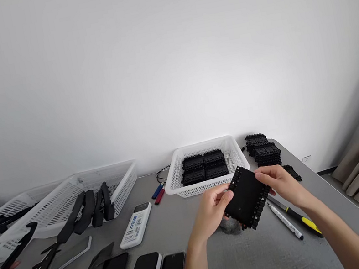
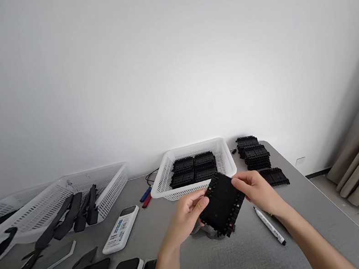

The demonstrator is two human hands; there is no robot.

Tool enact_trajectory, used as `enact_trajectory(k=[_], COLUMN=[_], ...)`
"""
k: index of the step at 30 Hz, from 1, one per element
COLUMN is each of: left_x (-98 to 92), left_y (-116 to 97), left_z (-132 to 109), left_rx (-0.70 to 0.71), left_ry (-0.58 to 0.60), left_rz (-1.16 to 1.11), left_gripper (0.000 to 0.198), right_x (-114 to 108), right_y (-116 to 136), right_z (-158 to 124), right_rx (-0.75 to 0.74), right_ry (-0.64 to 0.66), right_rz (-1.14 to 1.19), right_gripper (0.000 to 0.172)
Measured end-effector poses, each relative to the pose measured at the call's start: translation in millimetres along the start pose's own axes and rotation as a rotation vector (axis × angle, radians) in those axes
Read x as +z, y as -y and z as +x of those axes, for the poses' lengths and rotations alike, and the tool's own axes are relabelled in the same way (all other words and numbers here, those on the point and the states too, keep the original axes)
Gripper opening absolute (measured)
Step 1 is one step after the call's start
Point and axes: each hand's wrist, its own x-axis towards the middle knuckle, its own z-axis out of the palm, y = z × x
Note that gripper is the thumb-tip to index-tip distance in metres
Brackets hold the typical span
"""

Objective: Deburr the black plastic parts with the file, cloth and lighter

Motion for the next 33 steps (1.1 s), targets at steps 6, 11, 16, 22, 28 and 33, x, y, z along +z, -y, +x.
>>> enact_trajectory(k=[6, 11, 16, 22, 28, 33], left_x=[-4.6, -6.3, -1.9, 16.6, 12.1, -9.6], left_y=[3.0, 19.8, 38.7, 62.1, 58.0, 45.9], left_z=[-13.6, -25.4, -32.8, -45.9, -39.5, -20.6], left_rx=[0.099, 0.433, 0.679, 0.440, 0.030, -0.031], left_ry=[-0.325, -0.554, -0.744, -0.874, -0.752, -0.590], left_rz=[0.111, 0.299, 0.404, 0.322, 0.058, 0.046], left_gripper=[0.030, 0.019, 0.021, 0.011, 0.037, 0.055], right_x=[13.6, 22.3, 35.3, 49.2, 49.5, 57.7], right_y=[-18.3, -20.6, -30.0, -59.7, -69.0, -71.2], right_z=[7.8, 4.2, -6.9, -29.2, -20.7, 22.1], right_rx=[0.059, 0.039, 0.059, 0.143, 0.152, 0.043], right_ry=[-0.080, -0.086, -0.052, -0.036, -0.078, -0.147], right_rz=[0.049, 0.189, 0.270, 0.329, 0.345, 0.215], right_gripper=[0.042, 0.044, 0.045, 0.048, 0.046, 0.047])
